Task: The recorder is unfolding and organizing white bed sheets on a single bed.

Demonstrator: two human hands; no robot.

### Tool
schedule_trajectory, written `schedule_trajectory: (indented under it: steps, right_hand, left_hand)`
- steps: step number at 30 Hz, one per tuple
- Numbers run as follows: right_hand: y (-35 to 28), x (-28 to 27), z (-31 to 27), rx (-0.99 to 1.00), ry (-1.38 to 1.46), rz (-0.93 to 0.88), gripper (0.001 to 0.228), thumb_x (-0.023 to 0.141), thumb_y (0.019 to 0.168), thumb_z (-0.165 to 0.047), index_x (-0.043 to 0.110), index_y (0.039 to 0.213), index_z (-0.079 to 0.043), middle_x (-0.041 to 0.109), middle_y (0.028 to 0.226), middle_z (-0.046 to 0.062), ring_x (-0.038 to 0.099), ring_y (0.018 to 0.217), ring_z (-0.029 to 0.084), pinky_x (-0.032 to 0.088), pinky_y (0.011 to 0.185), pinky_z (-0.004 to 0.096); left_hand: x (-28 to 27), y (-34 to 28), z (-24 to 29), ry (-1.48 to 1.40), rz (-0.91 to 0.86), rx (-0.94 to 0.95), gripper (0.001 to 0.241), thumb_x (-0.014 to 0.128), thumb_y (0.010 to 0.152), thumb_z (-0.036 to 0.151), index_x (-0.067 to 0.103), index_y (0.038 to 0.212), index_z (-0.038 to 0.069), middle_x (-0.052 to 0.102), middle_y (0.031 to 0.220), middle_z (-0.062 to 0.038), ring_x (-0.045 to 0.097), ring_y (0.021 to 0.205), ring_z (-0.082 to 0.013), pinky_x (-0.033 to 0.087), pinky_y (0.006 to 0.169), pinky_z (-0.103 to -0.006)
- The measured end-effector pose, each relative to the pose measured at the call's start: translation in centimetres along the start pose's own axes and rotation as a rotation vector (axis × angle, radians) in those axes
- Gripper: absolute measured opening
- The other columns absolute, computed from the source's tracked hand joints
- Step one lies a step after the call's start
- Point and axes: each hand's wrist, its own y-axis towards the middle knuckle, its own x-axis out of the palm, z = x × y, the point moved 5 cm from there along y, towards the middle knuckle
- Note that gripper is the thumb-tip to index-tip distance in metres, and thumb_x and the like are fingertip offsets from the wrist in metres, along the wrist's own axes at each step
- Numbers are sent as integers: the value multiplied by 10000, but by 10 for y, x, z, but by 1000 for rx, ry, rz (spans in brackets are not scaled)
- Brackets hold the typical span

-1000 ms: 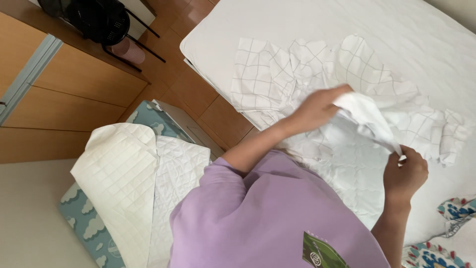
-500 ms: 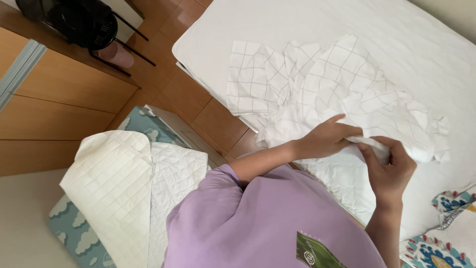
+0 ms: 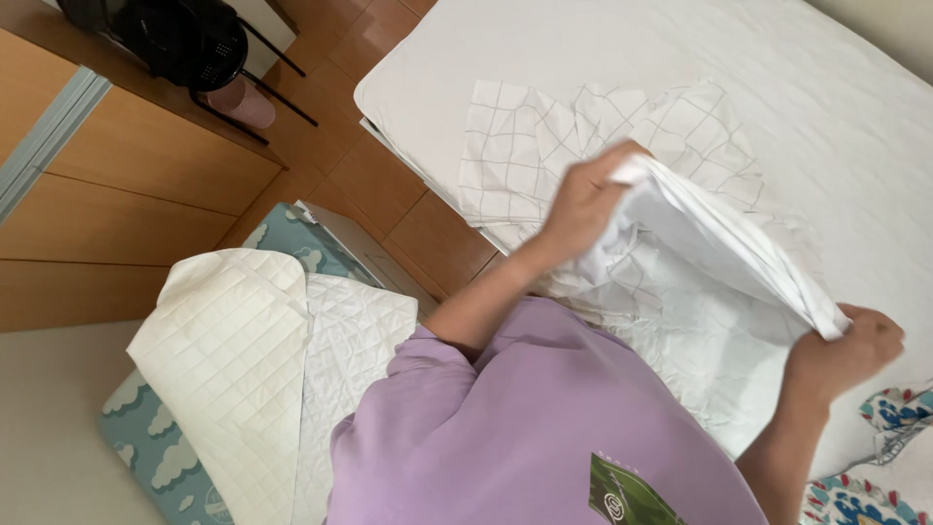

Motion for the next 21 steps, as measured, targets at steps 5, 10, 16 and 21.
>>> schedule_trajectory:
  steps: [5,10,16,21]
  right_hand:
    - [-22,5,49,135,88,-22,354,547,804,186,680,1118,90,594,1153,254,589,966,297,510,776,379]
    - [-15,25,38,575,811,-49,194,523,1016,123,670,1120,49,725,1051,100,662,929,139,541,863,270]
    - [37,-29,-83,301,803,-362,223,582,1026,108,723,1176,22,727,990,51,655,911,107,512,844,237]
    - [45,-39,-95,279,575,-387,347,636,916,129,749,1194,-45,671,796,104,627,702,178,474,665,277]
  left_hand:
    - [-53,11,-3,73,317,99,154,529,1110,20,673,1151,-16,674,868,-91,596,757,-99,510,751,-288]
    - [-12,12,-28,673,212,-65,473,639,982,236,527,1404,53,591,1259,-156,527,1112,-285,443,986,-455]
    - [101,-23,-40,633,-432,268,721,820,815,318,474,1406,93,506,1426,-147,357,1472,-363,189,1203,-597]
    - [94,-15,-45,733,-525,43,443,617,946,48,623,1384,118,780,1003,-76,760,1013,-200,342,1362,-425]
